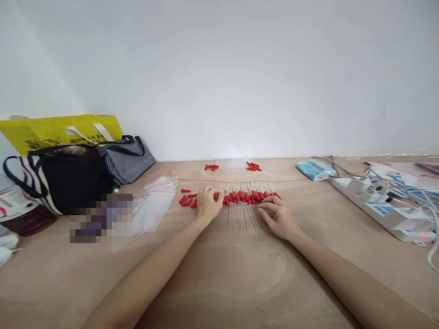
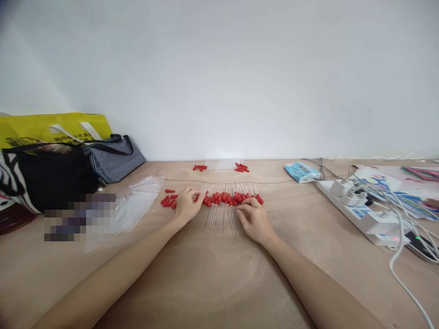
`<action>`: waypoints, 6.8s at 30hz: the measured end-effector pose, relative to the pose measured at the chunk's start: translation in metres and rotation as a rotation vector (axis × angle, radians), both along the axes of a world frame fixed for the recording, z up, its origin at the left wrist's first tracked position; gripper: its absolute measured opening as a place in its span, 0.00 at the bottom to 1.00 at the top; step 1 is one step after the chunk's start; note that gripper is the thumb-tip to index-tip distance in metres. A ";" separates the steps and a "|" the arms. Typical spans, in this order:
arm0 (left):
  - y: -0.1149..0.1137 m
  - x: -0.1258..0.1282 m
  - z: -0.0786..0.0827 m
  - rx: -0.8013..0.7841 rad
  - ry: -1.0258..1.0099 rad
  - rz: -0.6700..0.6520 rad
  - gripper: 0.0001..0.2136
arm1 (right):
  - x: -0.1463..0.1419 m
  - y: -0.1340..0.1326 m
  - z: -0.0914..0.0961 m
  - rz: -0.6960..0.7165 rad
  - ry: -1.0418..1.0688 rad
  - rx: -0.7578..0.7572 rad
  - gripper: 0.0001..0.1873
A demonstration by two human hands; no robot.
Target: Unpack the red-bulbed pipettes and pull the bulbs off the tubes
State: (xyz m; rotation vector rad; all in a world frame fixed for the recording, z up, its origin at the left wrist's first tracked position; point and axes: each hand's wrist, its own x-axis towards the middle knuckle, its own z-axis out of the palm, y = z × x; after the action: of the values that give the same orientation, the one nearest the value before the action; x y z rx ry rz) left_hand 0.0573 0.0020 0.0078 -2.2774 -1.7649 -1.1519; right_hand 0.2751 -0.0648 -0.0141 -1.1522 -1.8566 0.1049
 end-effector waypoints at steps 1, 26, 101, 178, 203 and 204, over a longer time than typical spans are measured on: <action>-0.004 -0.003 -0.001 0.022 -0.042 0.000 0.11 | 0.000 0.000 0.000 0.000 0.007 0.005 0.10; -0.057 -0.026 -0.001 0.074 0.152 -0.574 0.07 | -0.028 -0.012 0.006 0.096 -0.396 0.200 0.09; -0.008 -0.093 0.007 -0.181 -0.261 0.049 0.12 | -0.019 -0.009 -0.004 -0.099 -0.084 -0.098 0.09; -0.053 -0.049 -0.007 0.252 0.225 -0.540 0.07 | -0.013 -0.014 0.005 -0.018 -0.302 0.360 0.09; -0.009 -0.081 -0.004 0.023 -0.054 -0.012 0.08 | -0.008 -0.011 0.001 -0.297 -0.337 -0.264 0.16; -0.010 -0.081 -0.003 0.048 -0.030 -0.011 0.08 | -0.009 -0.012 0.003 -0.307 -0.357 -0.272 0.16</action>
State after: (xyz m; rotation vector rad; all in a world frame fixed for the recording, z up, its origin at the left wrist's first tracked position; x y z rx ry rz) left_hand -0.0235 -0.0084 0.0052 -2.2579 -1.7170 -1.2235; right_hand 0.2660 -0.0769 -0.0115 -1.7242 -1.9858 -0.0274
